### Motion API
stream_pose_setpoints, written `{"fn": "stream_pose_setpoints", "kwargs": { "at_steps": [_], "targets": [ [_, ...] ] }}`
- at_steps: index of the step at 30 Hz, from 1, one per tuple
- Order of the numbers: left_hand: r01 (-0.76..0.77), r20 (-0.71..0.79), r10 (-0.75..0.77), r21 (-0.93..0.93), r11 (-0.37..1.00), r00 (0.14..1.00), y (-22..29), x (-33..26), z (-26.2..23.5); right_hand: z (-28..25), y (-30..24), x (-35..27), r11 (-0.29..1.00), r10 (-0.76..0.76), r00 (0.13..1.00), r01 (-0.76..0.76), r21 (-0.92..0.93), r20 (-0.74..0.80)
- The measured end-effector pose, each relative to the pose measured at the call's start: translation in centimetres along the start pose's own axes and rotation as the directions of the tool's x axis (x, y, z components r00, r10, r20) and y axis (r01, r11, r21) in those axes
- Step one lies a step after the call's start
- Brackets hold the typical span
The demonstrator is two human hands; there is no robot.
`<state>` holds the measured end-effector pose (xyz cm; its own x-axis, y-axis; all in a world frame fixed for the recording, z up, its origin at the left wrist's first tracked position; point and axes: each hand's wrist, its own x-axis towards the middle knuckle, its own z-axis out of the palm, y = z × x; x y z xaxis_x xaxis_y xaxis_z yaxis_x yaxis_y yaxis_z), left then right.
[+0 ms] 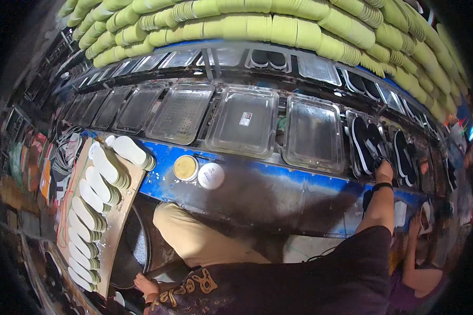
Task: Insert insoles and perform final trimming of shoes in a manufacturing environment.
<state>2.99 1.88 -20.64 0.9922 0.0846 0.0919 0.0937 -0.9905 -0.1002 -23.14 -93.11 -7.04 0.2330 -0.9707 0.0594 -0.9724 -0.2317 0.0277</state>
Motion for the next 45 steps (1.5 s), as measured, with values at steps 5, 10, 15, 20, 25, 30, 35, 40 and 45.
{"fn": "stream_pose_setpoints", "kwargs": {
  "at_steps": [5,10,15,20,25,30,35,40,45],
  "targets": [
    [-0.014,-0.010,0.013,-0.028,1.000,1.000,0.8,0.5,-0.3,2.6,-0.5,3.0,0.997,0.031,0.999,-0.030,0.076,-0.008],
    [-0.003,-0.015,0.003,0.022,1.000,1.000,0.7,-0.2,-1.1,-1.8,-14.5,0.2,0.958,-0.141,0.952,0.200,0.203,-0.273],
    [0.027,0.030,-0.025,-0.071,0.997,0.999,1.1,0.6,-1.3,-4.7,-27.1,-12.6,0.541,-0.503,0.685,0.725,0.426,-0.528],
    [0.048,0.023,-0.043,-0.298,0.953,0.999,1.8,0.1,-4.1,-8.0,-39.2,-27.2,-0.127,-0.822,0.050,0.955,0.268,-0.567],
    [-0.039,-0.133,-0.071,-0.678,0.734,0.989,1.7,-0.7,-5.1,-7.6,-49.9,-44.2,-0.518,-0.841,-0.419,0.808,0.282,-0.344],
    [-0.069,-0.161,-0.282,-0.948,0.311,0.946,3.7,0.3,-8.5,-5.6,-52.7,-58.5,-0.760,-0.650,-0.584,0.508,0.406,-0.486],
    [0.098,-0.156,-0.363,-0.799,0.593,0.918,-0.7,-0.2,-7.0,-4.8,-50.1,-63.6,-0.755,-0.638,-0.660,0.437,0.489,-0.396],
    [0.184,0.031,-0.231,-0.709,0.681,0.973,0.8,4.6,-13.0,-5.2,-48.8,-61.0,-0.719,-0.666,-0.654,0.436,0.541,-0.358],
    [0.365,0.273,-0.256,-0.504,0.783,0.927,3.3,9.4,-10.8,-8.7,-47.9,-58.6,-0.486,-0.824,-0.538,0.511,0.709,-0.176]
  ]
}}
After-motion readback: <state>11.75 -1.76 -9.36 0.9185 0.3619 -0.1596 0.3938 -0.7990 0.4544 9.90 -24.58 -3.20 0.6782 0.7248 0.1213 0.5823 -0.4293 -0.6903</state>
